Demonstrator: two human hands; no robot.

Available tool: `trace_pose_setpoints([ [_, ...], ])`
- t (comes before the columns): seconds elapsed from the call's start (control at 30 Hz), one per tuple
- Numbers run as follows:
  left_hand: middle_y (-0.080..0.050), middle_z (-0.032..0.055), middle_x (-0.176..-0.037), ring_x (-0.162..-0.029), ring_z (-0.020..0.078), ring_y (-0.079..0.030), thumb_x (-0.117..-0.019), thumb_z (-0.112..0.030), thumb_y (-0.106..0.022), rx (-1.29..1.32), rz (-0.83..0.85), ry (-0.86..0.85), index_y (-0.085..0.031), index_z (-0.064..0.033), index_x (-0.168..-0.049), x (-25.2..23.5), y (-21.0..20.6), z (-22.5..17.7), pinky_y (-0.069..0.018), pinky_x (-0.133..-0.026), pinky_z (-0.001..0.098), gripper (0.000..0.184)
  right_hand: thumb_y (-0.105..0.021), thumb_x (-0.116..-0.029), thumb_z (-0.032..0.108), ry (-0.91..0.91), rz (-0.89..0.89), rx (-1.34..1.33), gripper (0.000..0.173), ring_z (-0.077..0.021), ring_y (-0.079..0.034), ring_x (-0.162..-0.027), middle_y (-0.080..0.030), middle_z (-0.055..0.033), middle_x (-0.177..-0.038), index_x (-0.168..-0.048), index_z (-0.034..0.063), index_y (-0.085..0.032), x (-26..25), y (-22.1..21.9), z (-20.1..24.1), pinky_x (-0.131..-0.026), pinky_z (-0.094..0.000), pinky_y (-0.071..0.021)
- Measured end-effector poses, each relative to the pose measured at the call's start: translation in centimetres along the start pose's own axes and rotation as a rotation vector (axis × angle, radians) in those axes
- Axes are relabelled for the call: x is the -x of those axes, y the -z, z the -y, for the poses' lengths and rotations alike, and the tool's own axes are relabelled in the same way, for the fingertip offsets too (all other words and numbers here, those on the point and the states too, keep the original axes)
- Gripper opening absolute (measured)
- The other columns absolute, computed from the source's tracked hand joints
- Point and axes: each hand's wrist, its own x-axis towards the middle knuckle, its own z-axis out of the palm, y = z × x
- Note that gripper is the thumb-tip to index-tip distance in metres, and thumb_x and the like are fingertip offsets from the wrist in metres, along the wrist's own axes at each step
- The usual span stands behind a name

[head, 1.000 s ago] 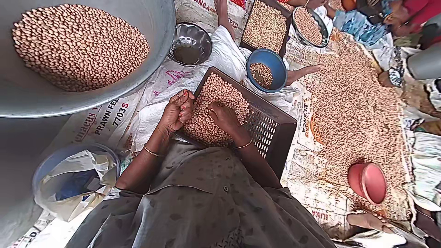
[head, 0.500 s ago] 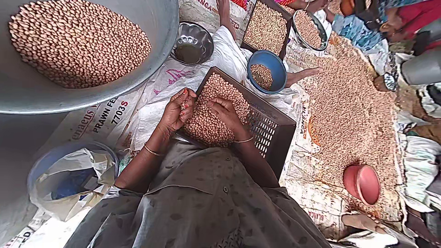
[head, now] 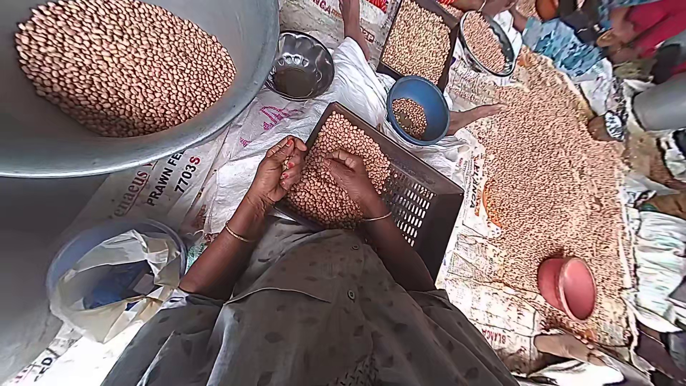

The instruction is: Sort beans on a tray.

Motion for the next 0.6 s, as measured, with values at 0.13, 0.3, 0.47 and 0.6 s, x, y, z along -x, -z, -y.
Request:
trace_pose_setpoints([
  [0.13, -0.048, -0.0080, -0.061, -0.042, -0.0009, -0.041, -0.1125, -0.023, -0.027, -0.004, -0.006, 0.006, -0.061, -0.0126, -0.101, 0.0, -0.1, 0.1, -0.0350, -0.038, 0.0117, 0.037, -0.046, -0.1025, 0.017, -0.057, 0.068, -0.404, 0.020, 0.0023, -0.034, -0.041, -0.053, 0.0067, -0.065, -0.098, 0.0121, -0.064, 0.4, 1.0, 1.2, -0.037, -0.0129, -0.0261],
  [0.3, -0.048, -0.0083, -0.062, -0.042, -0.0012, -0.039, -0.1122, -0.020, -0.028, 0.007, -0.022, -0.006, -0.061, -0.0126, -0.100, -0.1, -0.2, 0.0, -0.0336, -0.038, 0.0115, 0.036, -0.054, -0.1049, 0.013, 0.097, 0.034, 0.511, 0.024, -0.0169, -0.068, -0.087, -0.073, -0.0113, -0.097, -0.111, 0.0002, -0.074, -1.1, -2.2, 0.1, -0.080, -0.0352, -0.0549],
  [0.47, -0.049, -0.0086, -0.062, -0.042, -0.0014, -0.041, -0.1120, -0.020, -0.028, 0.021, -0.009, -0.007, -0.060, -0.0138, -0.100, 0.0, -0.4, -0.1, -0.0349, -0.038, 0.0115, 0.035, -0.050, -0.1059, 0.019, 0.039, 0.119, 1.020, 0.028, -0.0394, -0.072, -0.089, -0.072, -0.0212, -0.093, -0.116, -0.0012, -0.068, -0.6, -4.0, 1.7, -0.078, -0.0550, -0.0552],
  [0.6, -0.049, -0.0091, -0.062, -0.042, -0.0017, -0.041, -0.1117, -0.020, -0.029, -0.004, -0.017, -0.002, -0.061, -0.0135, -0.101, -0.1, -0.4, -0.1, -0.0344, -0.038, 0.0114, 0.034, -0.052, -0.1059, 0.021, -0.079, 0.241, 1.046, 0.031, -0.0405, -0.070, -0.098, -0.071, -0.0226, -0.100, -0.124, -0.0009, -0.065, -0.7, -4.1, 2.9, -0.085, -0.0565, -0.0532],
])
